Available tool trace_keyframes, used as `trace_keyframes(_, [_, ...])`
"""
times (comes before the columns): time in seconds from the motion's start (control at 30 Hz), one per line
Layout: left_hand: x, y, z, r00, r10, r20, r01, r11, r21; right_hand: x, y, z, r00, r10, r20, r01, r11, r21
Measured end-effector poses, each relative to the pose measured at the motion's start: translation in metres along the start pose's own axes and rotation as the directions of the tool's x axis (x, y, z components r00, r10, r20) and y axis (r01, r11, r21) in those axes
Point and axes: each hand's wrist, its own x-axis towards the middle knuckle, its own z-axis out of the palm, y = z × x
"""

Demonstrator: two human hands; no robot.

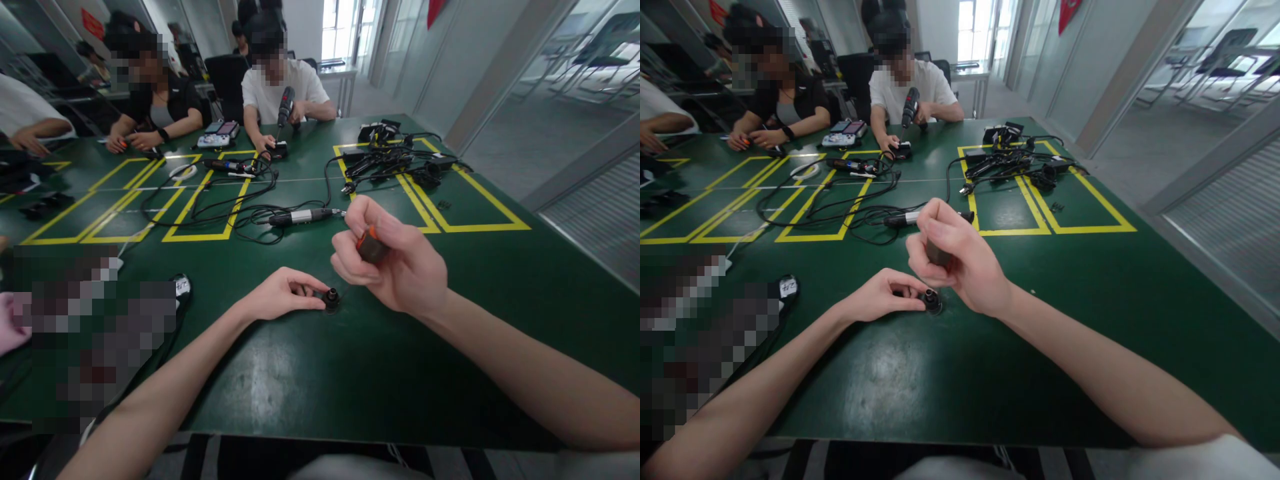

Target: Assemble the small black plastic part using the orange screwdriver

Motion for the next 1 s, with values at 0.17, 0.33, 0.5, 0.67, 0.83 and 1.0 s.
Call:
trace_keyframes(0.17, [-0.002,0.005,0.001,0.998,0.042,0.052,-0.043,0.999,0.031,0.005,-0.001,-0.003,1.000,-0.025,0.018,0.025,1.000,0.010])
trace_keyframes(0.33, [0.000,0.004,0.008,0.997,0.054,-0.047,-0.055,0.998,-0.021,0.002,-0.001,-0.002,1.000,-0.012,0.025,0.012,1.000,0.009])
trace_keyframes(0.5, [0.002,0.001,0.007,0.998,0.002,-0.067,-0.004,0.999,-0.036,0.000,0.000,0.000,1.000,-0.026,0.013,0.026,0.999,-0.024])
trace_keyframes(0.67, [0.003,0.001,0.004,0.999,-0.005,-0.037,0.004,0.999,-0.034,0.003,0.001,0.001,0.999,-0.037,0.022,0.038,0.998,-0.049])
trace_keyframes(0.83, [0.002,0.000,0.001,1.000,-0.015,-0.020,0.015,1.000,0.011,0.001,0.001,0.001,1.000,0.011,0.026,-0.010,0.999,-0.032])
trace_keyframes(1.0, [0.002,0.000,-0.001,0.999,-0.002,0.032,0.000,0.998,0.059,0.002,0.003,-0.002,0.999,-0.039,0.038,0.039,0.999,0.003])
